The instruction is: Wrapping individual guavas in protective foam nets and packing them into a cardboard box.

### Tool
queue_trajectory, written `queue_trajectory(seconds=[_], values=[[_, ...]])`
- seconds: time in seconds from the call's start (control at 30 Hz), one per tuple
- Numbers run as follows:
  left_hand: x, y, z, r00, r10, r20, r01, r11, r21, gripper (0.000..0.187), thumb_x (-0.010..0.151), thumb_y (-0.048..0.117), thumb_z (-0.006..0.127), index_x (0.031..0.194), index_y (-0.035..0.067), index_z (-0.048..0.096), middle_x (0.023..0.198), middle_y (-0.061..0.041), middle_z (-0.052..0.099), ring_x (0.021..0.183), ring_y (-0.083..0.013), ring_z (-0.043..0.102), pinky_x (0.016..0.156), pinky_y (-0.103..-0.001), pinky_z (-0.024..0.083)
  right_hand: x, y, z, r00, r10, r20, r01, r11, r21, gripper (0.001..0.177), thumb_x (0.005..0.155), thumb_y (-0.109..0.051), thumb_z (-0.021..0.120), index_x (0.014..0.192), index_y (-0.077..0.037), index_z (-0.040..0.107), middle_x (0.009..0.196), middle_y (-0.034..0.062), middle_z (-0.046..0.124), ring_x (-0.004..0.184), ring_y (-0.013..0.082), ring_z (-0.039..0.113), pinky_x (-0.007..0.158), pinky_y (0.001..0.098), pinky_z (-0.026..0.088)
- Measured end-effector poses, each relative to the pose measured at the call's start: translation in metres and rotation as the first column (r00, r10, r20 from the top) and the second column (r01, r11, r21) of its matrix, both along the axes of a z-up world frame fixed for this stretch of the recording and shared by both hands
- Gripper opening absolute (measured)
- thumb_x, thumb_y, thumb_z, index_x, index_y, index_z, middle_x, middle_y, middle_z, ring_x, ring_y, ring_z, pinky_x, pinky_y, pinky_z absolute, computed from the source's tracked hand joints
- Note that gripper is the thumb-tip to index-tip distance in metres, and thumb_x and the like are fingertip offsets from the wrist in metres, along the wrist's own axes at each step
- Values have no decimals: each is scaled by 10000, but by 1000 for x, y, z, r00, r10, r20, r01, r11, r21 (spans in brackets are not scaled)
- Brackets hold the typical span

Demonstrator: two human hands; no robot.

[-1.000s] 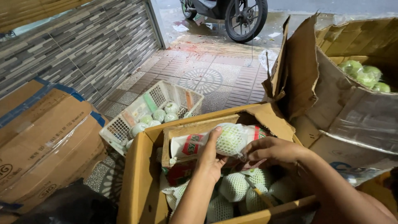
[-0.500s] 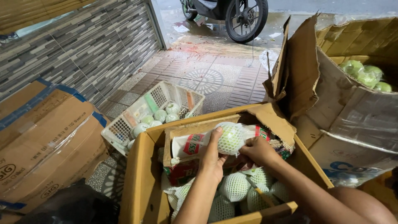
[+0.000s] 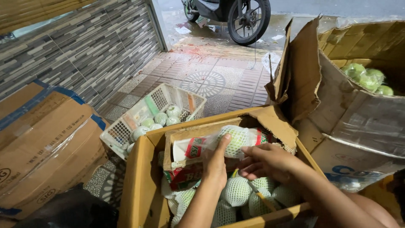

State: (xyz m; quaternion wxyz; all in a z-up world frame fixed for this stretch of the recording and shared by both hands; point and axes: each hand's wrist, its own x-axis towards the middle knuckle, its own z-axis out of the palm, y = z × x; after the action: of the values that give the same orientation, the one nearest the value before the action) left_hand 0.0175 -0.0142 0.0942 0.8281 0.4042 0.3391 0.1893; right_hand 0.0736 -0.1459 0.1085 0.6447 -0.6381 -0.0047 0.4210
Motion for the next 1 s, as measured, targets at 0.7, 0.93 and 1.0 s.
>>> queue_trajectory(seconds=[0.7,0.93,1.0], values=[[-10,5,-54,898,-317,304,225,926,302,756,668,-97,840,1336,18,505,906,-231,718,399,-283,627,400,-383,571,19,19,-46,946,-70,-318,153,958,244,508,885,-583,683,939,-78,657,707,87,606,508,232,526,465,327,455],[-20,11,-49,959,-280,52,219,841,495,956,576,38,892,1447,147,512,1289,-99,709,1129,-212,697,965,-353,583,10,18,-47,931,-193,-309,284,915,285,303,859,-343,741,1034,-116,644,879,104,613,692,238,512,542,353,403],[-30,4,-40,982,-157,-104,184,911,369,783,597,86,898,1306,126,568,1258,-105,772,1112,-226,740,945,-363,595,3,20,-42,945,-183,-272,259,925,278,478,813,-338,691,1225,-106,622,1102,117,664,861,241,541,731,354,407]])
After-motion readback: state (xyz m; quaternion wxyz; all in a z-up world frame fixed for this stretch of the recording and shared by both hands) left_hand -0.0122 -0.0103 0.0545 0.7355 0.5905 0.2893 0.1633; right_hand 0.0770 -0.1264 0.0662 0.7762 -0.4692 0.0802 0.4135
